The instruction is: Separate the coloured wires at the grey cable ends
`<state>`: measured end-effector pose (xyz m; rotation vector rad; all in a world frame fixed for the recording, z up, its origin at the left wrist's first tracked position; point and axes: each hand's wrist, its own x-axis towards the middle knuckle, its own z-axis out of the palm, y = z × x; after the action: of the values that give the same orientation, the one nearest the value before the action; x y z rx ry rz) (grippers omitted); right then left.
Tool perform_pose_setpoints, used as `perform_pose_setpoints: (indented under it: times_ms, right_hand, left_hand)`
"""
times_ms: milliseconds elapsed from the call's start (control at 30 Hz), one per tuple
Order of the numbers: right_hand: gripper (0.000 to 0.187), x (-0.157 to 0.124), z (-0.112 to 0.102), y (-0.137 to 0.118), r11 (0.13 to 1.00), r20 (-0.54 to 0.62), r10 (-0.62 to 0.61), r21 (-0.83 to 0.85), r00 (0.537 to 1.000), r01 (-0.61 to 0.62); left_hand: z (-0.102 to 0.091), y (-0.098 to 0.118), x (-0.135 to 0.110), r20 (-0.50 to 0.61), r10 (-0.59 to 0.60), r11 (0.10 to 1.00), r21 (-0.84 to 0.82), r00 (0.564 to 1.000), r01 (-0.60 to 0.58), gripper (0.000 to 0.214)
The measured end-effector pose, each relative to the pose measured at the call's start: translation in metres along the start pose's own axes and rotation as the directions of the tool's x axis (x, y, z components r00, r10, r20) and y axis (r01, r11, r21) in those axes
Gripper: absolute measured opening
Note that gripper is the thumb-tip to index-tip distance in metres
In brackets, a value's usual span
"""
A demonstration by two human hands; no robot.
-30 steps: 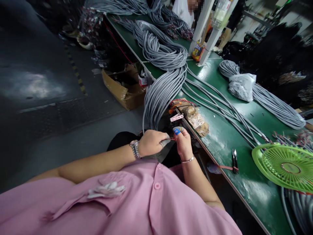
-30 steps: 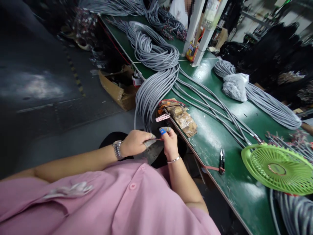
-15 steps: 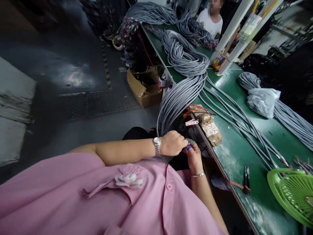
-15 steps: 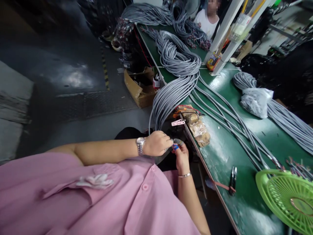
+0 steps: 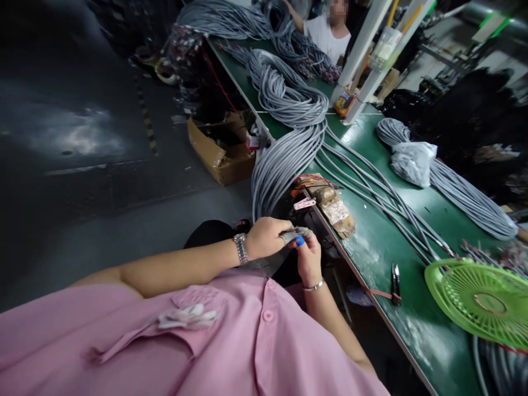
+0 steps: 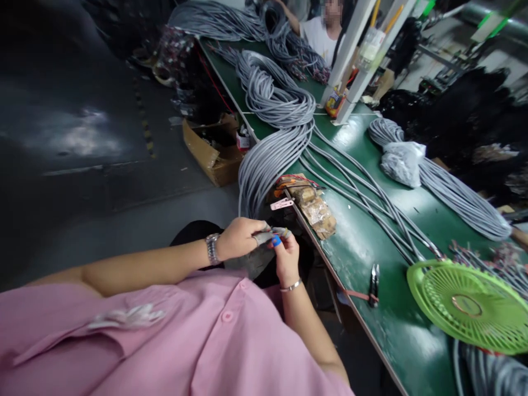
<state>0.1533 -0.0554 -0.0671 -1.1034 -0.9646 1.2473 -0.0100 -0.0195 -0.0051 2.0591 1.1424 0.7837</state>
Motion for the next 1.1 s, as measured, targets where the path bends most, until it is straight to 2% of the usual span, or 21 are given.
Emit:
perform_pose_setpoints:
  times_ms: [33, 100, 200, 300, 400, 567, 633, 700, 767, 833, 933, 1000, 1100]
  right_hand:
    - [0.022, 0.0, 0.001, -0.002, 1.0, -0.014, -0.023, -0.017, 1.0, 0.023]
    - [0.022, 0.0, 0.002, -0.006, 0.997, -0.01, -0.058, -0.05, 0.998, 0.058]
    - [0.026, 0.001, 0.004, -0.011, 0.996, 0.035, -0.054, -0.076, 0.998, 0.056]
    - [0.026, 0.003, 0.005, -0.014, 0.996, 0.043, -0.04, -0.084, 0.998, 0.043]
    - [0.022, 0.006, 0.005, -0.016, 0.995, 0.026, -0.034, -0.098, 0.999, 0.036]
    - [0.017, 0.012, 0.012, -0.024, 0.998, -0.017, 0.014, -0.063, 1.0, -0.015]
    - [0.016, 0.014, 0.017, -0.033, 0.999, 0.0, 0.016, -0.05, 1.0, -0.016]
    - [0.016, 0.018, 0.022, -0.042, 0.998, 0.06, 0.005, -0.056, 0.998, -0.002]
    - [0.016, 0.021, 0.025, -0.051, 0.998, 0.114, -0.009, -0.068, 0.993, 0.017]
    - [0.017, 0.025, 0.026, -0.055, 0.996, 0.123, -0.026, -0.078, 0.992, 0.036]
    - [0.018, 0.028, 0.026, -0.053, 0.996, 0.077, -0.032, -0.086, 0.996, 0.039]
    - [0.017, 0.028, 0.027, -0.05, 0.996, 0.053, -0.029, -0.081, 0.998, 0.033]
    - [0.016, 0.027, 0.028, -0.046, 0.997, 0.038, -0.043, -0.068, 0.998, 0.045]
  left_hand:
    - [0.001, -0.001, 0.0, 0.015, -0.067, 0.989, -0.134, 0.998, 0.068, 0.022]
    - [0.003, -0.003, 0.002, 0.08, -0.188, 0.898, -0.39, 0.979, 0.205, 0.023]
    - [0.005, -0.003, 0.004, 0.138, -0.314, 0.729, -0.599, 0.94, 0.331, 0.019]
    - [0.006, -0.003, 0.005, 0.146, -0.38, 0.648, -0.662, 0.913, 0.376, 0.015]
    - [0.008, -0.003, 0.004, 0.169, -0.384, 0.615, -0.686, 0.908, 0.388, 0.013]
    - [0.009, -0.007, 0.001, 0.297, -0.357, 0.526, -0.719, 0.885, 0.454, 0.014]
    - [0.006, -0.008, 0.0, 0.3, -0.326, 0.578, -0.687, 0.897, 0.44, 0.014]
    - [0.003, -0.008, 0.0, 0.245, -0.279, 0.677, -0.636, 0.929, 0.371, 0.013]
    - [0.001, -0.007, -0.001, 0.176, -0.248, 0.726, -0.617, 0.953, 0.303, 0.013]
    - [0.0, -0.006, -0.002, 0.104, -0.266, 0.691, -0.673, 0.958, 0.265, 0.016]
    - [0.003, -0.006, -0.002, 0.029, -0.328, 0.578, -0.784, 0.944, 0.225, 0.015]
    - [0.004, -0.007, -0.001, 0.026, -0.349, 0.533, -0.816, 0.937, 0.221, 0.013]
    - [0.006, -0.009, 0.0, 0.042, -0.364, 0.514, -0.824, 0.93, 0.239, 0.015]
